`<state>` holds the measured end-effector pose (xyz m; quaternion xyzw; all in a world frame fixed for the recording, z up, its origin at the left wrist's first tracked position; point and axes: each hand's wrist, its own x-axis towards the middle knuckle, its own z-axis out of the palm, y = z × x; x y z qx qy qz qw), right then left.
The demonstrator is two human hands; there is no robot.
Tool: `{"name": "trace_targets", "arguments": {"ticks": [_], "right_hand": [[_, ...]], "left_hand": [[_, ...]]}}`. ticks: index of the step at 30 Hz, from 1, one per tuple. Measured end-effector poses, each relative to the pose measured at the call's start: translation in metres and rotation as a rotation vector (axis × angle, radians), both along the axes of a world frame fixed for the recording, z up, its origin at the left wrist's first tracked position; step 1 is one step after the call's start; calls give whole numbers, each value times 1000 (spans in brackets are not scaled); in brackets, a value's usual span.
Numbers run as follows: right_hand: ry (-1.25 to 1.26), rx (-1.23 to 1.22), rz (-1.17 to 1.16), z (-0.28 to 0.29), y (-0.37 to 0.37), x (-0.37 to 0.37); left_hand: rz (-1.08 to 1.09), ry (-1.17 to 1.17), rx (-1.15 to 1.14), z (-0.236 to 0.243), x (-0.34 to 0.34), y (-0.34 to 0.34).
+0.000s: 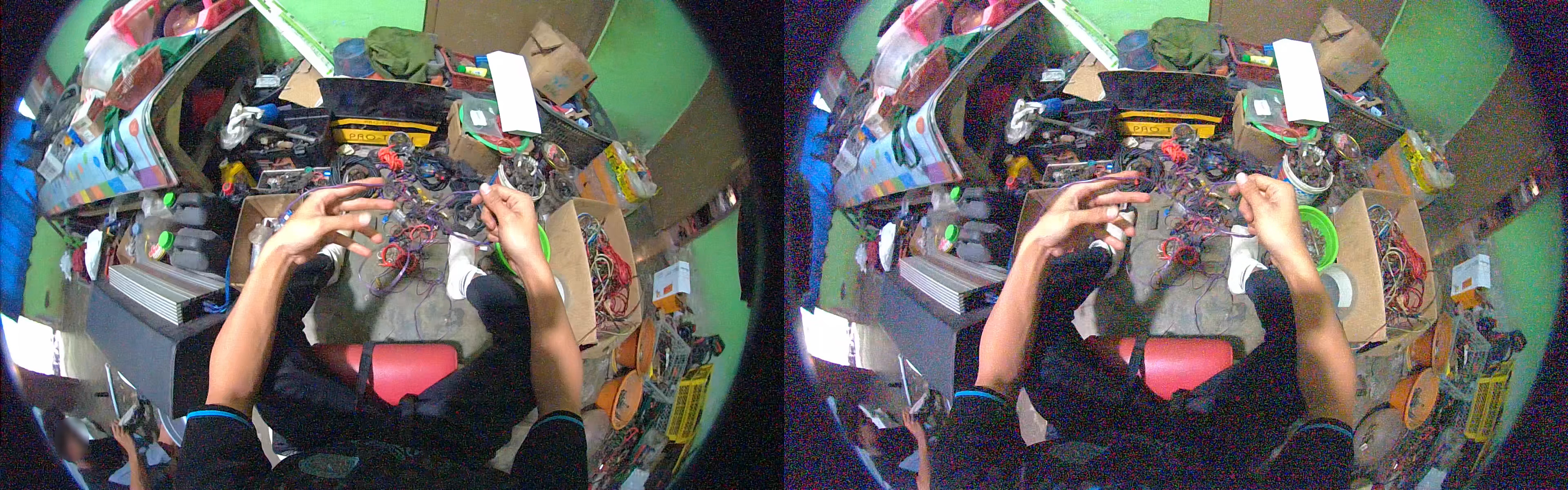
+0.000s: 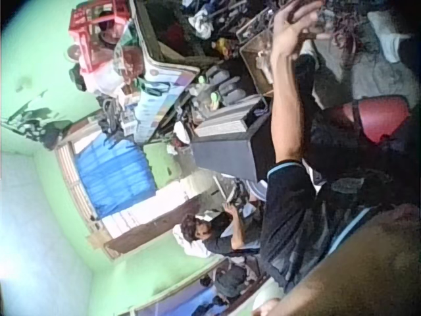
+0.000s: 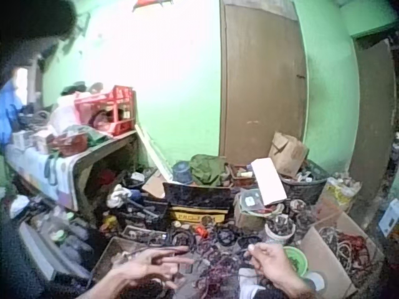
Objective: The person sits cross-legged and untangles a bundle of purple and red wires. They strip the insulation from the wire ends using a small tool and then twist the exposed strands together to join them.
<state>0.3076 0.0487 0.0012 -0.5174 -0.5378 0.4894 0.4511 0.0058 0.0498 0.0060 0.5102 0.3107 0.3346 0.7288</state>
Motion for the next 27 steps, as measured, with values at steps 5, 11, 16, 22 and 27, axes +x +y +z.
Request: {"name": "trace_targets", "arguments": {"ticks": [5, 11, 16, 22, 27], "right_hand": [[149, -24, 173, 5, -11, -24], [91, -139, 195, 1, -13, -32], [126, -168, 257, 1, -15, -34], [95, -192, 305, 4, -19, -40], [84, -137, 266, 7, -18, -39]], "left_hand": [[260, 91, 94, -29, 38, -3], [211, 91, 233, -35, 46, -7], [166, 137, 257, -20, 58, -17], [384, 672, 768, -26, 54, -15], [402, 620, 406, -31, 51, 2]]}}
